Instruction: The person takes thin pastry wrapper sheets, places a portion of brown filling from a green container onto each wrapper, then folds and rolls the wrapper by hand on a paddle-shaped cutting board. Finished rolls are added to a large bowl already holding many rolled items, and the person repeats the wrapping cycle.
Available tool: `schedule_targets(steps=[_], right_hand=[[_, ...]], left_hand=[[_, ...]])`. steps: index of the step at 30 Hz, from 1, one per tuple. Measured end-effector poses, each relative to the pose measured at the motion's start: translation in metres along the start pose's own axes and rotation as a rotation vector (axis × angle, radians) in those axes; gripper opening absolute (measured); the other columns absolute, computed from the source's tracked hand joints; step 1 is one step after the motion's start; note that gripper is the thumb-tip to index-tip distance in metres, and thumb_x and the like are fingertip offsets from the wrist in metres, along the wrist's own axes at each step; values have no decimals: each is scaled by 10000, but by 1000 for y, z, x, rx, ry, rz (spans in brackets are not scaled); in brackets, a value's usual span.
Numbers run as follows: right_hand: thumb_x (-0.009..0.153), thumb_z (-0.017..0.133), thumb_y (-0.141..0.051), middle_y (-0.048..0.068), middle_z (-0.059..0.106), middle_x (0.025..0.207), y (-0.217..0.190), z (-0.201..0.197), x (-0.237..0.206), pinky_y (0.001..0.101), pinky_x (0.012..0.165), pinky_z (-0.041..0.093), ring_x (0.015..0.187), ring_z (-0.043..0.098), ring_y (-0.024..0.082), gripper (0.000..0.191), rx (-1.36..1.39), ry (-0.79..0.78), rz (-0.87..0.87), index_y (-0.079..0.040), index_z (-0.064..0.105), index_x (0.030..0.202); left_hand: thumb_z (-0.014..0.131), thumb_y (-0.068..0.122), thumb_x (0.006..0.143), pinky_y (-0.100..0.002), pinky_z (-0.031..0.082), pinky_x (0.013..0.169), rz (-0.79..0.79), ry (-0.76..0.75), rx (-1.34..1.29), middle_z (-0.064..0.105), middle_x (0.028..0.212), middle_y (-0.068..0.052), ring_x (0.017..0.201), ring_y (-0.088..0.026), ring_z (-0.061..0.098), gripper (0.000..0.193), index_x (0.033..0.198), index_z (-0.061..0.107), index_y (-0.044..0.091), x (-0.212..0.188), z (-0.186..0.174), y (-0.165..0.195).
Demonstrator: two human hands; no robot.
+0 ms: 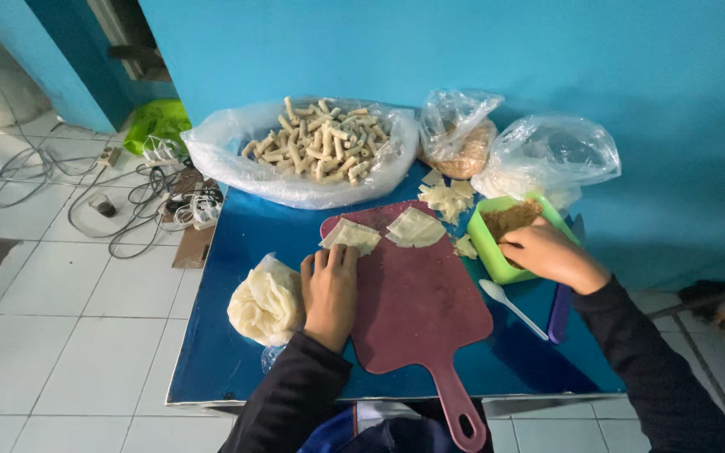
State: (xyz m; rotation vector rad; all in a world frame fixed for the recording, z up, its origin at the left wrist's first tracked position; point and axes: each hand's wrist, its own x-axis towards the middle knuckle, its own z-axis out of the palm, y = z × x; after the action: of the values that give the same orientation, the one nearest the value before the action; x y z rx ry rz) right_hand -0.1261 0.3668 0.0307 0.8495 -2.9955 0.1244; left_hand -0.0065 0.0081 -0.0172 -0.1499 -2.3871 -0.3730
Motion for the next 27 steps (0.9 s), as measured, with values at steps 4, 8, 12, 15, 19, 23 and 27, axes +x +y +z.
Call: schedule_targets(steps=[4, 8, 12, 15, 19, 23, 27], right_hand=[[847, 707, -280, 118, 793, 910, 5, -6, -4, 384, 739, 569, 824, 771, 274, 266, 272, -48, 183, -99, 781, 1027], [827, 705, -245, 102, 807, 908, -4, -7, -8, 370, 737, 577, 830, 785, 257, 246, 330, 8, 236, -84, 792, 992], [831, 702, -223, 110, 799, 909, -5, -6, -7, 360, 756, 573, 850, 775, 254, 225, 252, 40, 192, -77, 787, 980], [843, 716, -233, 103, 804, 906, 0, -5, -6, 354, 746, 573, 842, 773, 238, 220, 259, 27, 201, -77, 794, 978], [856, 745, -245, 90, 814, 894, 10, -8, -6, 346, 734, 580, 826, 787, 203, 233, 398, 49, 284, -61, 782, 995], [863, 760, -250, 79, 818, 916, 7, -17, -8, 329, 762, 576, 846, 783, 185, 225, 354, 64, 342, -74, 796, 998], [865, 770, -255, 72, 812, 934, -14, -47, -2, 316, 790, 561, 891, 768, 169, 216, 374, 185, 249, -79, 804, 985]], left_hand=[[600, 58, 829, -447, 432, 967, 24, -5, 16, 638, 1079, -77, 1058, -284, 600, 268, 1090, 650, 93, -1, -3, 0], [617, 63, 845, -431, 441, 971, 27, 13, -8, 633, 1050, -57, 1057, -264, 610, 238, 1076, 647, 114, -1, -4, 2], [643, 102, 861, -436, 443, 908, 12, -55, -38, 622, 985, -47, 1011, -263, 612, 171, 1031, 642, 125, 0, -7, 5], [645, 98, 843, -433, 432, 871, 23, 3, -58, 614, 986, -60, 993, -269, 612, 238, 1080, 636, 100, 1, -9, 6], [610, 31, 824, -439, 468, 828, -128, 1, -36, 603, 1030, -109, 970, -315, 607, 305, 1128, 606, 52, 0, -8, -4], [580, -10, 873, -452, 530, 771, -227, -15, -129, 581, 1044, -156, 969, -360, 612, 238, 1109, 563, 14, -2, 2, -16], [594, 8, 860, -446, 555, 726, -249, -14, -125, 575, 1036, -170, 959, -368, 620, 212, 1065, 541, 7, -3, 11, -18]])
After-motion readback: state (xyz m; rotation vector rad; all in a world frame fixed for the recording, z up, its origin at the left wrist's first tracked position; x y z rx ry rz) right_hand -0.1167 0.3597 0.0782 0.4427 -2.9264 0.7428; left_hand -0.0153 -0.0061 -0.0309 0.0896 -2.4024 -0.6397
